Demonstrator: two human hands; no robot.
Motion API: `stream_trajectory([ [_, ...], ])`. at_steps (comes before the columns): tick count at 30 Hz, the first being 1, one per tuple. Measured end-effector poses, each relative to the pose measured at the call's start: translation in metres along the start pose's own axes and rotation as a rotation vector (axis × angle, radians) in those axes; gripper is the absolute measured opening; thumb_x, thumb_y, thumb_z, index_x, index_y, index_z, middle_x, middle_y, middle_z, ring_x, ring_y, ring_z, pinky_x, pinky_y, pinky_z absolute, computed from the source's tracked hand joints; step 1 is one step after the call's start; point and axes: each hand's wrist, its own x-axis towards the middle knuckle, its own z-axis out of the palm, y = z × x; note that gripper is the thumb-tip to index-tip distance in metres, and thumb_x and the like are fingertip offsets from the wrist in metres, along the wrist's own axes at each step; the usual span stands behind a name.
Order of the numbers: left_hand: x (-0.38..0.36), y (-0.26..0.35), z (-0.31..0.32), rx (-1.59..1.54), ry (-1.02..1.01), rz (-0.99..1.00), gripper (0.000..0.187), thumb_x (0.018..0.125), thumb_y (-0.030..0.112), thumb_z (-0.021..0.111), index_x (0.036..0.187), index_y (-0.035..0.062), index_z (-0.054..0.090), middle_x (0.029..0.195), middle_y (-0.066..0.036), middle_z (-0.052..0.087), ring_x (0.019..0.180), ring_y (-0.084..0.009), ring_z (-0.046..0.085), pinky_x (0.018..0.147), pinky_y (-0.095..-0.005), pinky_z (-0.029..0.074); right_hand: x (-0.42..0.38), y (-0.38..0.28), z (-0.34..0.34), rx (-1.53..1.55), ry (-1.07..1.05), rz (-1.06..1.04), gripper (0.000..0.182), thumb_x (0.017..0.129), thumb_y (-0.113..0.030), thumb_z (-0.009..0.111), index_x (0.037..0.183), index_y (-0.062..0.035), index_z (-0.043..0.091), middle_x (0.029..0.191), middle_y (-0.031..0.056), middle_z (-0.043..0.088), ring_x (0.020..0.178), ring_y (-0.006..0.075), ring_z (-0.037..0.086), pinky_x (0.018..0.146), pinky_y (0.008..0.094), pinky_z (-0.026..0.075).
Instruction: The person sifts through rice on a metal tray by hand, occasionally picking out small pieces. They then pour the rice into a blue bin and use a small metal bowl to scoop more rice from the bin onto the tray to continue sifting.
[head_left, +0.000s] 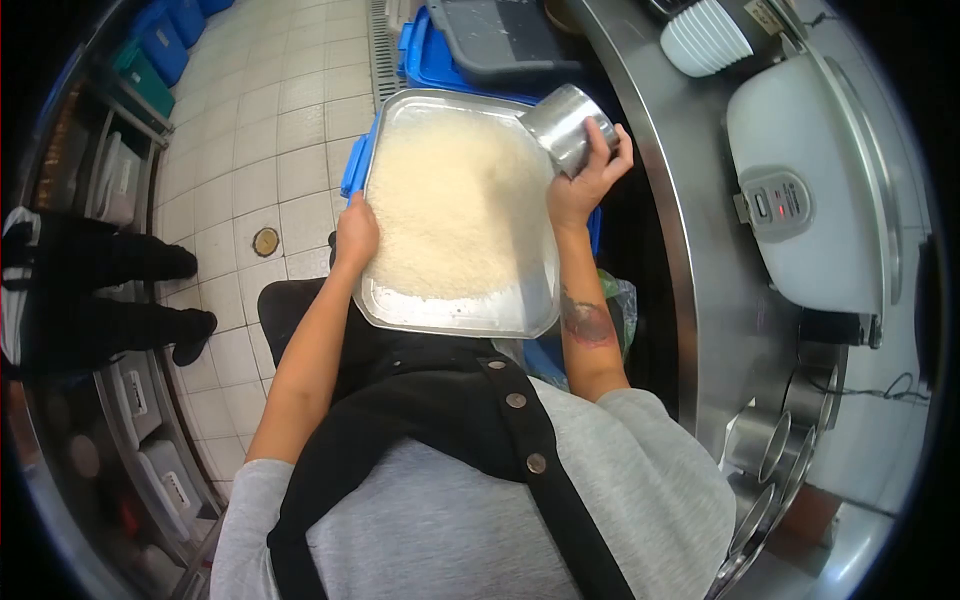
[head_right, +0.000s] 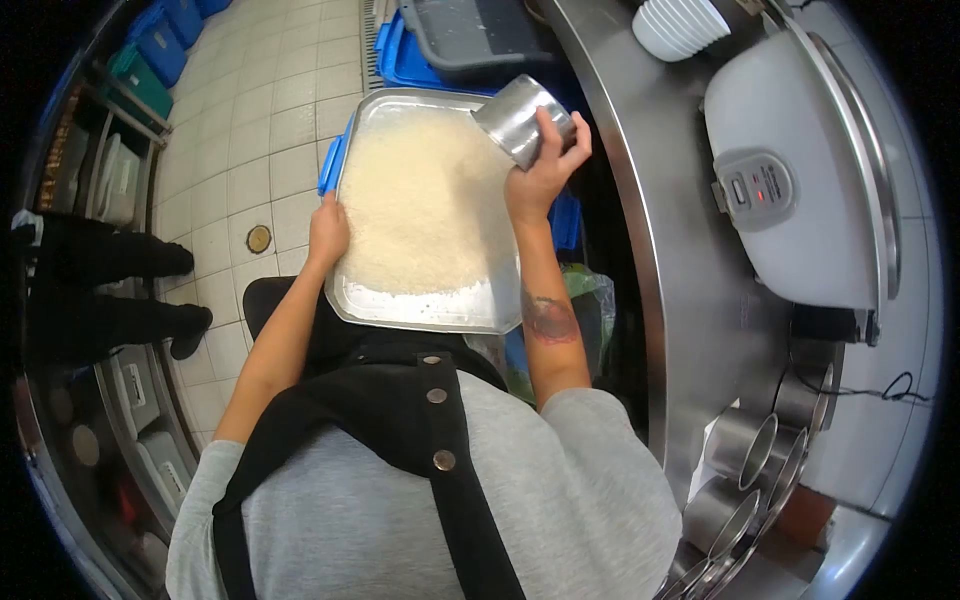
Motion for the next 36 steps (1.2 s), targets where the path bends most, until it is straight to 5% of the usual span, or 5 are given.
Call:
stream_trajectory([
  [11,-0.004,0.003,-0.004,-0.072,-0.055,-0.022,0.035,0.094,0.011,0.044,0.124,-0.007,0.048,0.097,-0.035,0.061,0.094,-0.049,0.06,0.08,-0.0535,0.047,-0.245,0.067,-0.246,0.265,0.457,1.684,0.068,0.073,0.0,0.055,0.138,-0.01,0.04,0.125,0.0154,0.05,0.109,0.0372,0.057,0.081,0.0626,0.051],
  [15,-0.008,0.014,-0.006,-0.003,-0.019,0.182,0.05,0.095,0.017,0.048,0.137,-0.0079,0.038,0.136,-0.032,0.043,0.118,-0.045,0.049,0.1,-0.0458,0.041,-0.225,0.037,-0.243,-0.059,0.162,1.817,0.066,0.08,-0.014,0.064,0.142,-0.0067,0.041,0.137,0.0163,0.048,0.129,0.0308,0.043,0.104,0.0426,0.039],
  [19,-0.003,0.02,-0.004,0.178,0.08,0.35,0.057,0.094,0.022,0.055,0.136,-0.0125,0.037,0.143,-0.031,0.035,0.131,-0.0447,0.038,0.109,-0.0451,0.034,-0.162,0.025,-0.186,-0.438,-0.427,0.631,0.048,0.082,-0.011,0.064,0.128,-0.0068,0.056,0.131,0.0213,0.052,0.124,0.0366,0.047,0.102,0.0411,0.041],
  [23,0.016,0.037,0.008,0.214,0.014,0.401,0.065,0.094,0.03,0.055,0.137,-0.0136,0.034,0.147,-0.033,0.028,0.14,-0.0436,0.025,0.115,-0.0448,0.024,-0.11,0.009,-0.103,-0.017,-0.576,0.263,0.039,0.082,-0.007,0.063,0.121,-0.0044,0.06,0.128,0.0183,0.055,0.118,0.0356,0.053,0.101,0.0397,0.041],
  [36,0.034,0.072,0.068,-0.341,-0.195,0.279,0.07,0.096,0.035,0.048,0.143,-0.0131,0.027,0.151,-0.032,0.025,0.142,-0.0401,0.023,0.118,-0.0419,0.017,-0.116,0.024,0.06,0.183,-0.592,0.505,0.06,0.09,-0.029,0.061,0.137,0.0034,0.044,0.141,0.0255,0.044,0.133,0.0409,0.039,0.11,0.0414,0.032],
])
